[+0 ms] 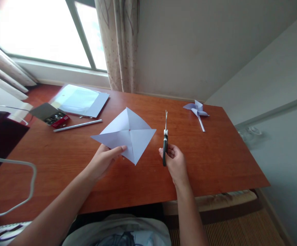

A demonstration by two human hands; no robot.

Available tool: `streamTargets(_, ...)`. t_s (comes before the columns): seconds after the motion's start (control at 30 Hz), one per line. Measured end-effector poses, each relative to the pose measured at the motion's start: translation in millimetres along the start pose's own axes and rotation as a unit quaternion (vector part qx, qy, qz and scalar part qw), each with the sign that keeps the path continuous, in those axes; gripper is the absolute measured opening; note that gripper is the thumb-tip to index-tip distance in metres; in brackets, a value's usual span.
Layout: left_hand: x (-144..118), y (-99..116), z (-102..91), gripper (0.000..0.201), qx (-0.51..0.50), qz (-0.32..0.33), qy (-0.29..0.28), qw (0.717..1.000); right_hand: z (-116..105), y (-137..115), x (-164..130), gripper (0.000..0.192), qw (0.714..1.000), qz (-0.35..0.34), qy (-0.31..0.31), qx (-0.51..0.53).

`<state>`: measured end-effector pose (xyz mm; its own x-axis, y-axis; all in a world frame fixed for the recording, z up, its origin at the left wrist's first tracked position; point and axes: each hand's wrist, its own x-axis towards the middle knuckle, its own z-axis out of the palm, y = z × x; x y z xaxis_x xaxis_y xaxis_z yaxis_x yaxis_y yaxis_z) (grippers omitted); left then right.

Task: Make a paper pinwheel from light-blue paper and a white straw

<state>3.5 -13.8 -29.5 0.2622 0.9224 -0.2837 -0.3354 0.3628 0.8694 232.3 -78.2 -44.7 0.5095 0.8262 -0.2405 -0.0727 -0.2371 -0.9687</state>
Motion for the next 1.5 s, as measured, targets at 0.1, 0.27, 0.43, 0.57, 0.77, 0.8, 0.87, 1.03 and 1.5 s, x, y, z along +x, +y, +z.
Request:
streamTargets(0.1,-1,-1,-1.4,0.028,-0.002,0.007,-0.01,1.0,9,-4,0,0.042,0.999,-0.002,-0.01,0.036)
streamTargets(0.27,-3,0,1.8,0.035,0.044,0.001,0.001,0.999,32,-19,5,0.038,0.994,-0.033,-0.027,0.105)
streamTargets(0.43,-4,1,4.2,0.037,0.09,-0.004,0.005,0.996,49,-28,17,0.032,0.988,-0.088,0.002,0.129)
streamTargets(0.57,-3,0,2.3,0.037,0.1,-0.02,-0.01,0.995,52,-28,20,0.029,0.985,-0.128,0.03,0.114)
streamTargets(0.77,-2,5,2.7,0.041,0.096,-0.017,-0.024,0.995,42,-31,19,0.027,0.982,-0.167,0.04,0.082)
streamTargets(0.8,-2,7,3.2,0.041,0.089,-0.016,-0.023,0.996,40,-32,19,0.028,0.982,-0.17,0.037,0.077)
streamTargets(0.87,-2,9,3.7,0.042,0.067,-0.022,-0.026,0.997,38,-34,19,0.03,0.982,-0.173,0.03,0.068)
streamTargets(1.03,5,9,-2.4,0.037,-0.002,-0.024,0.004,1.0,32,-36,21,0.028,0.981,-0.184,0.021,0.057)
streamTargets(1.5,13,15,-18.7,0.033,0.098,0.043,0.042,0.993,12,-57,13,0.015,0.973,-0.1,-0.191,0.084)
